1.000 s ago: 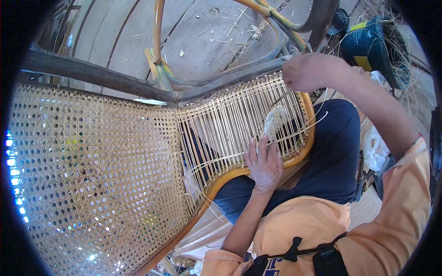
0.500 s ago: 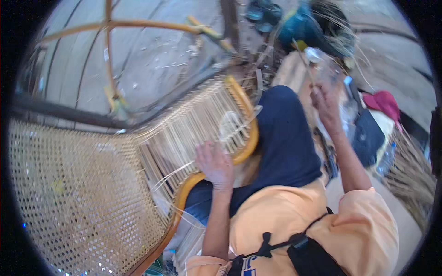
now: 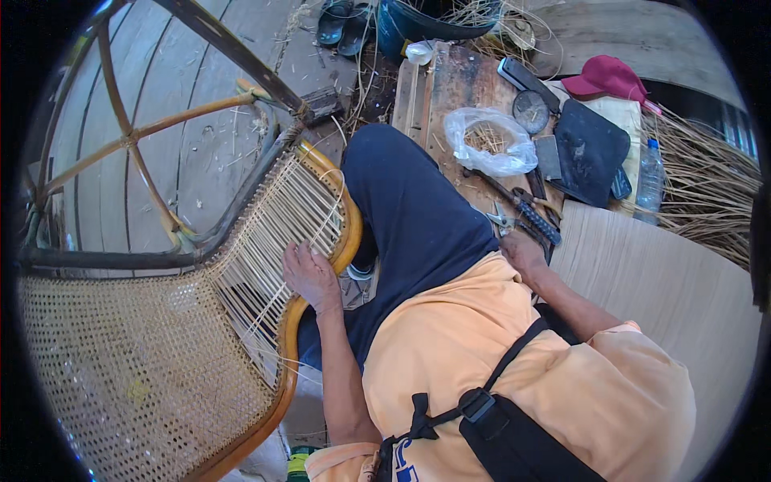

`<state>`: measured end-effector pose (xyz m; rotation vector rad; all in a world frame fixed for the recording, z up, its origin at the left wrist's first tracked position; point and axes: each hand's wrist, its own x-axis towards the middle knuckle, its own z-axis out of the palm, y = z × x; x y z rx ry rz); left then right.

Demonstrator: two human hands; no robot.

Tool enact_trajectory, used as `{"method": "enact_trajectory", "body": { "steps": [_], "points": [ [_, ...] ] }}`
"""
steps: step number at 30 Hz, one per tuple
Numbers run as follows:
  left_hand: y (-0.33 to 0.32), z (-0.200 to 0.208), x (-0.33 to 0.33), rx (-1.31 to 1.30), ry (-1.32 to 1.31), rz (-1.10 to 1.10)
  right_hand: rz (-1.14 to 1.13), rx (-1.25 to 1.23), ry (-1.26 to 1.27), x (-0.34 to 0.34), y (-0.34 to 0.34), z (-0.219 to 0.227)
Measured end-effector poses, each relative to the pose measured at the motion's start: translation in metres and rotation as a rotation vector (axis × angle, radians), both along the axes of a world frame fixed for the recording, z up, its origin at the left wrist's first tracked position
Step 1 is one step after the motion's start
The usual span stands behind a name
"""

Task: Repairing the seat of a woven chair using rattan strands.

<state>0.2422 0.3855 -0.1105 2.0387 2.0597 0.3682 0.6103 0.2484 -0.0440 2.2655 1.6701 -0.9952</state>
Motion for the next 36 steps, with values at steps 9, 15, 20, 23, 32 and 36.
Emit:
{"method": "enact_trajectory", "body": {
  "steps": [9,15,20,23,32,36],
  "points": [
    [0.001,-0.009,0.002,-0.024,-0.116,0.023,-0.188,-0.107,-0.405,0.007,-0.007,-0.013],
    [0.040,0.013,-0.013,-0.197,0.017,0.099,-0.202,-0.199,-0.372,0.012,-0.006,-0.013],
    [0.081,-0.017,-0.045,-0.412,0.001,0.135,0.001,0.286,-0.131,0.026,-0.004,0.021],
    [0.084,-0.037,-0.048,-0.402,0.018,0.112,-0.078,0.341,0.007,0.013,0.042,0.056],
    [0.098,-0.034,-0.031,-0.160,0.041,0.029,-0.518,-0.415,0.764,-0.147,0.263,0.083],
    [0.126,-0.039,-0.013,-0.080,-0.232,-0.014,-0.310,-0.615,0.702,-0.181,0.309,0.004]
  ]
}}
